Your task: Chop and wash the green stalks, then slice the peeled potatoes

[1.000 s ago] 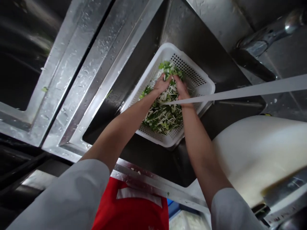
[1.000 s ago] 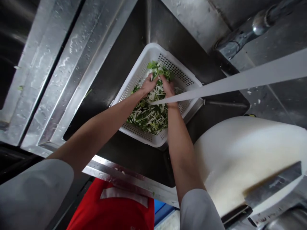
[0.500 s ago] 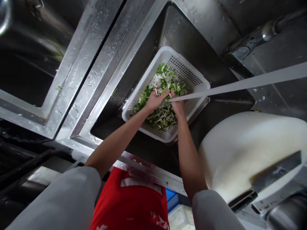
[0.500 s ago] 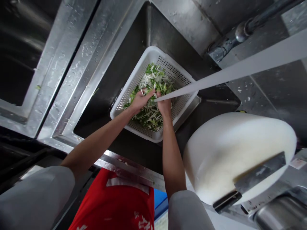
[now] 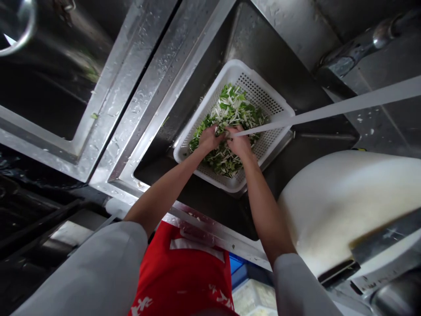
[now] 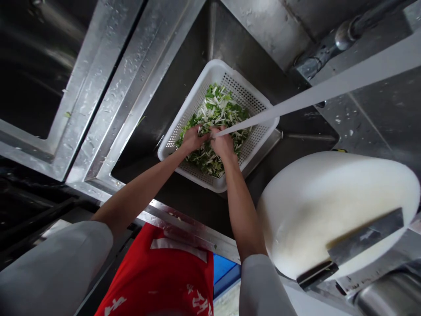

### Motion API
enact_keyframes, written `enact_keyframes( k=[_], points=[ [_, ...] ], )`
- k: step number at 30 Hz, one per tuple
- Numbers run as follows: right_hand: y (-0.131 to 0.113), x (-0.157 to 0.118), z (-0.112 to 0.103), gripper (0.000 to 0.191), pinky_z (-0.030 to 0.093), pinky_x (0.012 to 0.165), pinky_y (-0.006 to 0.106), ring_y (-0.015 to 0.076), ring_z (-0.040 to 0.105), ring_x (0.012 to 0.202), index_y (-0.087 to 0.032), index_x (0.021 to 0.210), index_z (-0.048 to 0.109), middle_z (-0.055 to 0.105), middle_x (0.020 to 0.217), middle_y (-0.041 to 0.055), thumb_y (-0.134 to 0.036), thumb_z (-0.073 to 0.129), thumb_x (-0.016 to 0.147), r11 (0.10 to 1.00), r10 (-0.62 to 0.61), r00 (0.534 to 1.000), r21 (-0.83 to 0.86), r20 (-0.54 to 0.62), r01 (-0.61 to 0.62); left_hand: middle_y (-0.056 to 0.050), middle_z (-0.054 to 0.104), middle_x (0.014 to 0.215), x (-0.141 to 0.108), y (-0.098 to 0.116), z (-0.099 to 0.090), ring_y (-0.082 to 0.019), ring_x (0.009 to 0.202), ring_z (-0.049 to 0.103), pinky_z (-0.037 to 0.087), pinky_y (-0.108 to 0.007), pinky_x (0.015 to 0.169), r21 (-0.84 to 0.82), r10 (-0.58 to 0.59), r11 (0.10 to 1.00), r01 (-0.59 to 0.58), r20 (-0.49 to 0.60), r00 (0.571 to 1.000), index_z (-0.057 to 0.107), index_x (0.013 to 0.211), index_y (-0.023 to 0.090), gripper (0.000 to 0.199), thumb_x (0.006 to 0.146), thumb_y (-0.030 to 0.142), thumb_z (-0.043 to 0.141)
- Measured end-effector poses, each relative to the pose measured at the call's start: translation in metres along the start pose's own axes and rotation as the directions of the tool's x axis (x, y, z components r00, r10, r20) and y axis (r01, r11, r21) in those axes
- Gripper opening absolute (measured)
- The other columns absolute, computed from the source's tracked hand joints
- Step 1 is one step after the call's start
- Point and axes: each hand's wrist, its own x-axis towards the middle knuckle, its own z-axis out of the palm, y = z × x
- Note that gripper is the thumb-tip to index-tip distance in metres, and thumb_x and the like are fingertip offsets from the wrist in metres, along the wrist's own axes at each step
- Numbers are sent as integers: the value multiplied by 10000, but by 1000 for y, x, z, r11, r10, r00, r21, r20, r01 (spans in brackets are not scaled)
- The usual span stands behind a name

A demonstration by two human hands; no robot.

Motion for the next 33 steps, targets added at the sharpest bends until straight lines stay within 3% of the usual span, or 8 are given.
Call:
enact_keyframes(
  k=[3, 6, 10, 13, 18, 21, 27, 33],
  points=[
    [1, 5, 7, 275, 435, 1186, 526, 316, 623, 1211, -230, 1088, 763, 696, 1225, 106, -132, 658, 853, 991, 20, 1000, -129, -7, -20, -122, 757, 1216, 3, -1, -5, -385, 1395, 564, 372, -473, 1256, 70, 21, 997, -22, 19, 1000, 732, 1247, 213, 493, 776, 265, 866],
    [7, 3, 5, 135, 474, 1123, 518, 314, 621, 1179, -217, 979, 748, 705, 1165, 121, -185, 643, 900, 969, -25, 997, -247, -73, 6, -175, 700, 1323, -3, -1, -14, -429, 1427, 517, 370, -562, 1239, 368, 70, 927, -78, 35, 997, 654, 1410, 188, 589, 839, 254, 782],
    [14, -8, -3, 92, 500, 1102, 506, 307, 647, 1156, -218, 924, 737, 726, 1150, 135, -283, 672, 928, 979, -87, 968, -201, -234, 39, -238, 575, 1500, -23, 0, -26, -475, 1457, 460, 400, -641, 1174, 539, 192, 829, -151, -20, 981, 508, 1573, 178, 680, 927, 297, 683],
    [14, -24, -2, 237, 577, 995, 476, 268, 707, 975, -214, 968, 741, 759, 958, 93, -445, 693, 940, 995, 38, 948, 98, -316, -7, -208, 616, 1476, -39, 4, -29, -431, 1397, 522, 463, -588, 1123, 450, 326, 852, -266, -59, 944, 604, 1485, 197, 560, 949, 340, 677],
    [-1, -54, 12, 448, 630, 744, 347, 194, 713, 779, -229, 1014, 736, 755, 856, 25, -640, 769, 839, 838, 184, 968, 542, -172, -63, -57, 764, 878, -55, 7, -22, -208, 799, 673, 545, -316, 749, 32, 428, 902, -430, 60, 902, 790, 1044, 157, 259, 954, 374, 682],
    [-16, -65, 14, 468, 627, 739, 328, 187, 718, 810, -241, 1024, 737, 765, 904, 25, -655, 794, 812, 830, 137, 985, 555, -103, -58, -6, 718, 742, -62, 7, -25, -149, 652, 606, 487, -266, 652, -14, 418, 908, -418, 21, 908, 789, 938, 157, 145, 919, 272, 703],
    [-43, -72, 3, 390, 631, 823, 342, 186, 728, 853, -233, 971, 749, 784, 968, 38, -610, 768, 871, 909, -27, 991, 409, -127, 77, -37, 743, 766, -81, 15, -44, -187, 749, 669, 523, -299, 752, 189, 534, 831, -524, -3, 846, 747, 778, 184, 86, 863, 171, 744],
    [-56, -71, 4, 363, 655, 768, 355, 187, 751, 734, -248, 919, 694, 765, 840, 13, -609, 680, 954, 883, -36, 960, 441, -279, 162, -40, 775, 806, -90, 11, -51, -163, 735, 700, 553, -277, 712, -60, 539, 835, -546, -101, 836, 774, 850, 180, 215, 933, 377, 757]
  ],
)
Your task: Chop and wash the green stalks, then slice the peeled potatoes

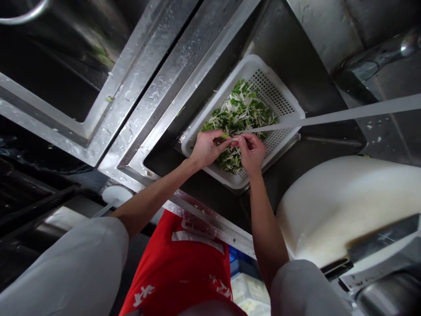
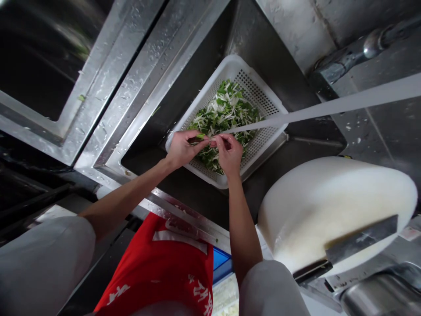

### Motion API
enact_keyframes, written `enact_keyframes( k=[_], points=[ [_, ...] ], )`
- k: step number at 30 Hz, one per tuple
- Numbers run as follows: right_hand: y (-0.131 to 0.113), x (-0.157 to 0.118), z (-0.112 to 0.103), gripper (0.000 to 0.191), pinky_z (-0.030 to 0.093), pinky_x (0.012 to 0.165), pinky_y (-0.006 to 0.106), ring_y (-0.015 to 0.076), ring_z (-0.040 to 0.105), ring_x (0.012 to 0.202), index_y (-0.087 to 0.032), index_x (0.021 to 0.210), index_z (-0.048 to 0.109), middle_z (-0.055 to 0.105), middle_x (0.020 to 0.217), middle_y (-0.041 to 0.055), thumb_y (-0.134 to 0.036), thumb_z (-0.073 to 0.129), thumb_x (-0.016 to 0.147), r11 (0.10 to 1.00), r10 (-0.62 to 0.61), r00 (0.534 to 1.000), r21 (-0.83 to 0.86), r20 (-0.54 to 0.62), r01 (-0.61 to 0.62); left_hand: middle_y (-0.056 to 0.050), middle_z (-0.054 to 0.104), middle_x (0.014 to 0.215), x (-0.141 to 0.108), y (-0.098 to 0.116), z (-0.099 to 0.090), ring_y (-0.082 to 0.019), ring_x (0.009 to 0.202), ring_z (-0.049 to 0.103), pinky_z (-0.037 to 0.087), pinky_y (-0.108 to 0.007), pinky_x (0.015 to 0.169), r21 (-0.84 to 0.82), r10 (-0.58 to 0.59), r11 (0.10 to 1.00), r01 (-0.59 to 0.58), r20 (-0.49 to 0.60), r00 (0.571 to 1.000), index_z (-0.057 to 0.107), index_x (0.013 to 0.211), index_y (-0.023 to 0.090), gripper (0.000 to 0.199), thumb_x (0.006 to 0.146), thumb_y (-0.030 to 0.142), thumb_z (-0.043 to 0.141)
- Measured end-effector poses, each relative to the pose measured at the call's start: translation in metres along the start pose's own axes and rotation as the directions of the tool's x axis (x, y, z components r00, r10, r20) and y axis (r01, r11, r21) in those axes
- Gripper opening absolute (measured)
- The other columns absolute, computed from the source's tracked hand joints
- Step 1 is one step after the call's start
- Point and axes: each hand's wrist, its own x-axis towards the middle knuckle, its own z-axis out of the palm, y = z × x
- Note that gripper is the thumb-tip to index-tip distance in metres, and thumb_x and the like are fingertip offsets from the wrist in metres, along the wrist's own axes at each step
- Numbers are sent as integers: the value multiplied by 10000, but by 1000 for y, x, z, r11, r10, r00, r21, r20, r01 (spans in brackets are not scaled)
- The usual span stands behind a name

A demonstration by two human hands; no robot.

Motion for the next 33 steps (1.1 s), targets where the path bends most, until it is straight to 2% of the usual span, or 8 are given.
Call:
enact_keyframes(
  k=[4, 8, 11, 16, 22, 25, 30, 33],
  points=[
    [0, 1, 4, 360, 661, 769, 345, 183, 763, 739, -253, 922, 676, 771, 849, 9, -611, 685, 955, 999, -36, 999, 20, -29, 36, -55, 802, 887, -3, -5, -1, -163, 783, 733, 582, -266, 718, -194, -54, 980, 46, -37, 998, 782, 931, 167, 302, 917, 469, 775],
    [-3, 0, 7, 306, 655, 759, 336, 175, 755, 730, -253, 929, 677, 765, 843, 5, -555, 682, 976, 995, -92, 995, 40, -42, 94, -59, 805, 902, -2, -5, -2, -168, 804, 749, 598, -266, 725, -270, -59, 961, 55, -4, 998, 778, 991, 160, 336, 919, 487, 776],
    [-8, -2, 8, 248, 646, 759, 329, 168, 739, 739, -253, 931, 682, 757, 854, 3, -494, 686, 984, 988, -152, 987, 16, -52, 153, -69, 815, 962, 2, -3, -4, -173, 844, 759, 605, -271, 759, -238, 5, 971, 3, 33, 999, 786, 1043, 163, 362, 913, 500, 785],
    [-18, -6, 6, 208, 645, 826, 350, 183, 742, 863, -255, 951, 678, 756, 935, 16, -455, 651, 1004, 978, -205, 978, -47, -33, 204, -63, 809, 921, 8, 3, -13, -171, 820, 742, 587, -272, 772, -43, 112, 993, -109, 57, 992, 800, 1018, 175, 321, 935, 483, 765],
    [-31, -14, -2, 227, 640, 921, 410, 228, 734, 996, -281, 1030, 710, 757, 1043, 51, -481, 605, 1010, 980, -89, 996, -176, 26, 92, -57, 801, 892, 9, 9, -18, -197, 852, 741, 585, -311, 831, 140, 178, 972, -190, 90, 980, 806, 998, 195, 273, 908, 451, 774],
    [-34, -15, 1, 216, 646, 897, 409, 225, 736, 953, -280, 1016, 693, 746, 1000, 48, -471, 593, 1007, 983, -36, 999, -183, -1, 35, -40, 783, 815, 6, 11, -15, -172, 766, 719, 570, -283, 752, 109, 160, 981, -162, 27, 987, 804, 928, 194, 243, 940, 422, 722],
    [-34, -14, 6, 202, 655, 827, 377, 201, 734, 854, -279, 1030, 684, 725, 938, 32, -454, 585, 1013, 985, -10, 1000, -173, -15, 7, -1, 734, 723, 0, 13, -10, -124, 632, 648, 521, -238, 622, 29, 44, 999, -42, -65, 997, 810, 947, 181, 246, 967, 383, 672],
    [-33, -13, 4, 221, 662, 799, 368, 204, 742, 854, -275, 1066, 704, 737, 967, 36, -469, 620, 999, 989, 21, 1000, -148, -8, -22, -9, 749, 754, -2, 13, -10, -112, 609, 625, 506, -233, 601, 13, 54, 998, -53, -80, 995, 817, 963, 175, 249, 958, 384, 682]
  ],
)
